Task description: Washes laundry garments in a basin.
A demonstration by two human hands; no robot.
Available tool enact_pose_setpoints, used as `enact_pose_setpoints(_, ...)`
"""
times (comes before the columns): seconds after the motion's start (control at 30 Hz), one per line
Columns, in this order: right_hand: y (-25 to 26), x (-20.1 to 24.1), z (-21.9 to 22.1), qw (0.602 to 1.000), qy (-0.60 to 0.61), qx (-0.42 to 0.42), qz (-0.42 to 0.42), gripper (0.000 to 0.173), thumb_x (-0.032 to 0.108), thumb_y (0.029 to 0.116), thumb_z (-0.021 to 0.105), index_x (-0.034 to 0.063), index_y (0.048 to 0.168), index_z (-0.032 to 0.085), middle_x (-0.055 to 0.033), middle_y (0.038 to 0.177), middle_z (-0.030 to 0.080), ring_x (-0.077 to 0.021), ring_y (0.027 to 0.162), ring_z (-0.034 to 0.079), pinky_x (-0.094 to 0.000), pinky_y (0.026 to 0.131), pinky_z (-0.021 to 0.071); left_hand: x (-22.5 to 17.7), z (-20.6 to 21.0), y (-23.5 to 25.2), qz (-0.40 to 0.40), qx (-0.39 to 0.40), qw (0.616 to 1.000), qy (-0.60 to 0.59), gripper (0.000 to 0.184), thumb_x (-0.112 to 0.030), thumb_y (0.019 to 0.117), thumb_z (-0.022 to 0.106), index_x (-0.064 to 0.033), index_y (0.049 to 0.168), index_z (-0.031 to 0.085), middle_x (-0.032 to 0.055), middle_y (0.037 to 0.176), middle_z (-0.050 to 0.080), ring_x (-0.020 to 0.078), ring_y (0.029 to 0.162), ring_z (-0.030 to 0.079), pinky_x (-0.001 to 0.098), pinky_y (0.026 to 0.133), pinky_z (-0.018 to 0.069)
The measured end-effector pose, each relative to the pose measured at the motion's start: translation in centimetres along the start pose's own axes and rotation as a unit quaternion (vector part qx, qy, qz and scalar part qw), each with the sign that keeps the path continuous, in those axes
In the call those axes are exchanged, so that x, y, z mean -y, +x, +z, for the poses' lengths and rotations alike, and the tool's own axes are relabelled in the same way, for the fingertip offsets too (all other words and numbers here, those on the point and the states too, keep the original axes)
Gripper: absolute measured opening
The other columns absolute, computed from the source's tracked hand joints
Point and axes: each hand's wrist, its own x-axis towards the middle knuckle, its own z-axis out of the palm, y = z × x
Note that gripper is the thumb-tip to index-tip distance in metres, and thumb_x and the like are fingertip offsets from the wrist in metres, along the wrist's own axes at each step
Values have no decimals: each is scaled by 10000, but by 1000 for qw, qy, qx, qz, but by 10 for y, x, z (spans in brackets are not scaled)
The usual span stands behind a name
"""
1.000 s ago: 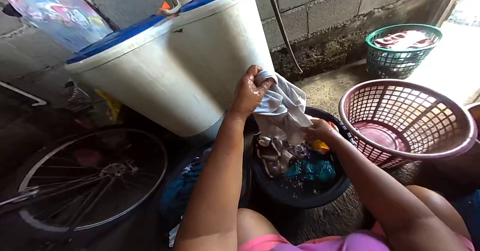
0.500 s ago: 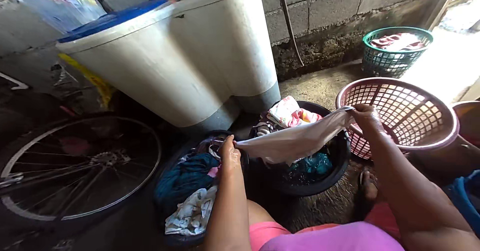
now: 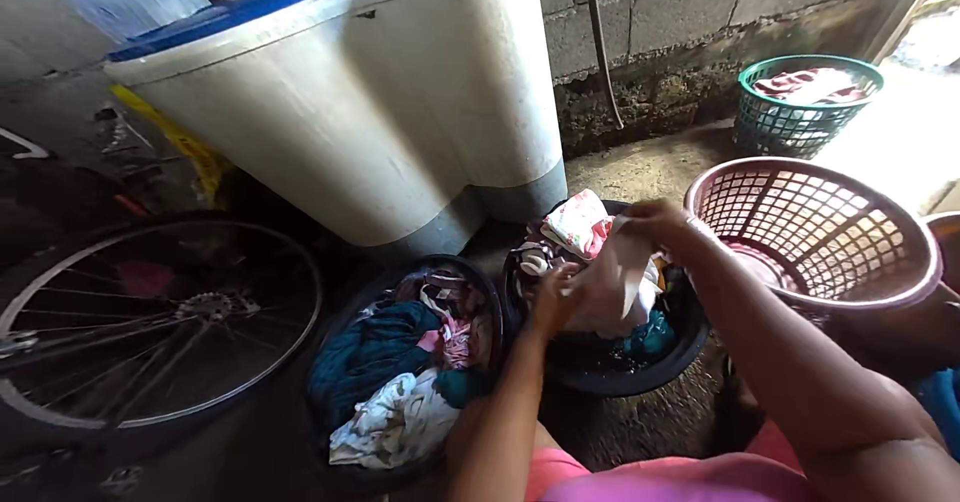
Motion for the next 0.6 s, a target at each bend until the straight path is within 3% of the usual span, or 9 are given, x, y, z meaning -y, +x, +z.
enact_pose_setpoints(0.07,6,-18,24,993,72,59,69,218,68,973,658,-40,1163,657,-145,965,687,-190,785,664,-379,726,588,-9,18,-7,16,47,992,-114,673,-132,884,777,68,1449,471,237,1381,574,263,1150,655,381,965,567)
enact_pose_setpoints(0.13,8,-37,39,976,162,103,101,243,48,1002,590,-57,1220,607,-136,979,691,-189,794,690,-366,731,610,0,30,-7,35,36,985,-163,697,-90,827,811,87,1417,484,233,1308,620,231,1048,695,356,897,599)
enact_pose_setpoints(0.23,11,-56,45,952,244,142,117,219,68,1042,514,-41,1217,588,-107,940,710,-188,775,712,-363,722,622,20,33,-3,54,-16,984,-167,586,-101,848,803,120,1330,554,214,1210,680,190,995,719,328,900,603)
enact_pose_setpoints(0.33,17,-68,44,947,247,147,144,262,123,1073,476,-10,1279,570,-95,966,709,-182,790,709,-359,723,612,28,28,4,56,-28,984,-167,529,-84,881,774,136,1315,566,218,1193,689,183,1015,718,316,927,593)
enact_pose_setpoints(0.47,21,-78,36,949,222,153,167,251,190,1099,461,26,1216,609,-71,903,709,-163,736,699,-348,699,608,26,25,15,95,-75,987,-105,170,-67,939,677,67,1037,713,113,968,728,67,878,688,235,850,571)
enact_pose_setpoints(0.6,22,-90,22,956,199,126,176,203,191,1086,505,46,1118,643,-16,749,648,-112,579,617,-276,575,558,24,17,24,138,-107,984,-26,168,-133,947,684,22,922,742,90,892,721,63,808,675,224,786,566)
